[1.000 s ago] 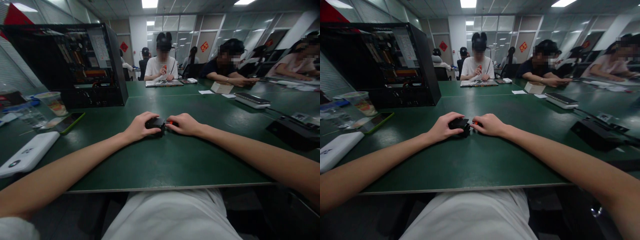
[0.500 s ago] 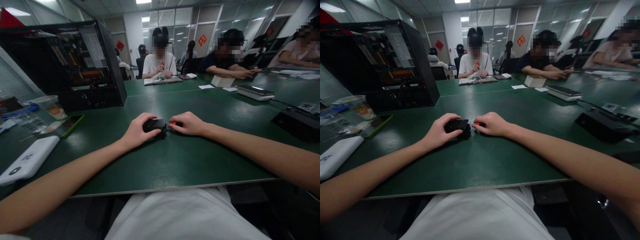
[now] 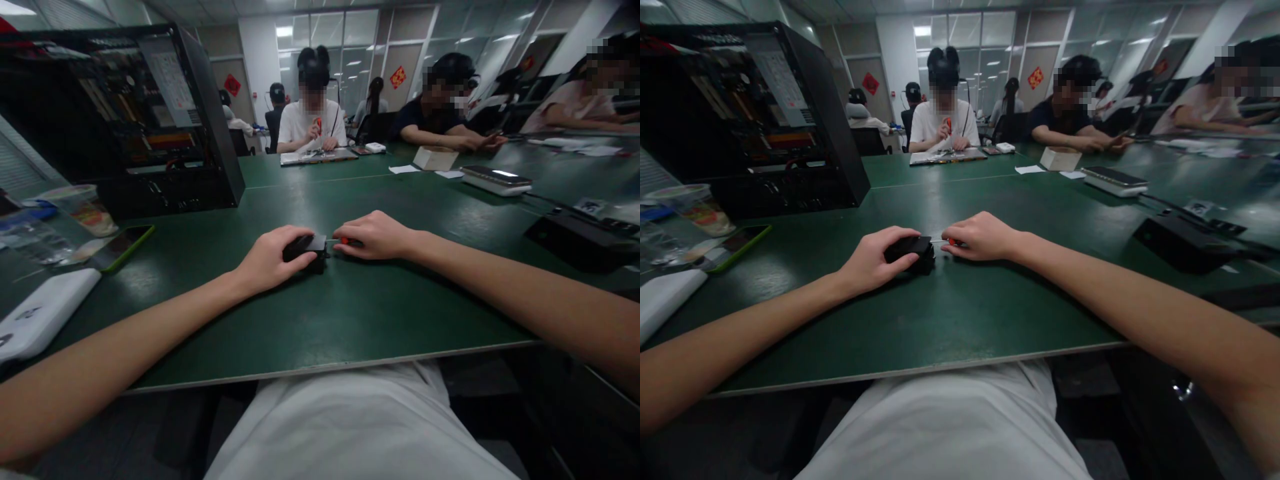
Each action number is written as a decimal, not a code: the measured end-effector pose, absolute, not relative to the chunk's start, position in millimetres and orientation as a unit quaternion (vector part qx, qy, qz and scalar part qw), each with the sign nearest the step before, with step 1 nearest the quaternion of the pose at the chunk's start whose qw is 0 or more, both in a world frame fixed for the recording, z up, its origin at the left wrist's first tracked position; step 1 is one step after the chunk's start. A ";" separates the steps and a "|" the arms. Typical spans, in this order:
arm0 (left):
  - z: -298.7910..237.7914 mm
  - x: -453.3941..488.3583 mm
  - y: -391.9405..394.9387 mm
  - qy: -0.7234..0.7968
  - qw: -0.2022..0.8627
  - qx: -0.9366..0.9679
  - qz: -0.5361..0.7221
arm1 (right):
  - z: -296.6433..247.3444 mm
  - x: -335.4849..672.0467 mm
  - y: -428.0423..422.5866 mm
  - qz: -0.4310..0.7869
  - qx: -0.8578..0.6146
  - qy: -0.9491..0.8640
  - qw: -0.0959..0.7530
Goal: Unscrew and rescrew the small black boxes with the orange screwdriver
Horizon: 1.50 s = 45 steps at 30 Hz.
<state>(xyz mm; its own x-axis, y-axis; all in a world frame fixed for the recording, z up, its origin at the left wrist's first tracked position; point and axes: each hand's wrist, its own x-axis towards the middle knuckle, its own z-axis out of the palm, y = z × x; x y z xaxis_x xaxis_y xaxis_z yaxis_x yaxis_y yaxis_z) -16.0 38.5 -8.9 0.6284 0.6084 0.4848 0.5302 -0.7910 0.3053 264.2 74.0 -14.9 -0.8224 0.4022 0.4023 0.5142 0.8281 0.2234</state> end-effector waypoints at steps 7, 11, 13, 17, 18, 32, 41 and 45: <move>-9.0 -15.7 40.2 0.316 0.068 0.897 0.301 | -17.2 267.0 78.1 -0.174 -0.234 -0.946 0.139; -8.4 -15.9 39.4 0.318 0.084 0.890 0.317 | -16.2 264.9 74.7 -0.183 -0.227 -0.946 0.141; -7.8 -16.1 38.9 0.322 0.095 0.881 0.333 | -14.3 265.0 72.8 -0.191 -0.228 -0.944 0.145; -7.4 -16.5 38.9 0.312 0.113 0.877 0.348 | -9.4 266.7 69.8 -0.206 -0.224 -0.942 0.140; -7.5 -16.3 38.8 0.310 0.116 0.877 0.348 | -8.3 266.8 69.0 -0.209 -0.222 -0.942 0.141; -5.6 -32.2 58.6 0.360 0.221 0.866 0.268 | 6.5 256.0 50.8 -0.161 -0.274 -0.933 0.169; -5.2 -33.1 58.5 0.371 0.259 0.845 0.284 | -9.7 248.0 51.1 0.011 -0.234 -0.935 0.267; -5.1 -31.7 57.1 0.365 0.283 0.837 0.293 | -12.9 249.3 55.7 0.003 -0.236 -0.933 0.271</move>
<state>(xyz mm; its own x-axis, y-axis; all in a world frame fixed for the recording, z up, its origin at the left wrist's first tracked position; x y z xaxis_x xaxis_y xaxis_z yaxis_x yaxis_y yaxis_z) -31.7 57.1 -5.1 0.5607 0.7778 0.2839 0.4453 -0.5724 0.6885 249.3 55.7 -12.9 -0.7420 0.4423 0.5037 0.4386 0.8886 -0.1343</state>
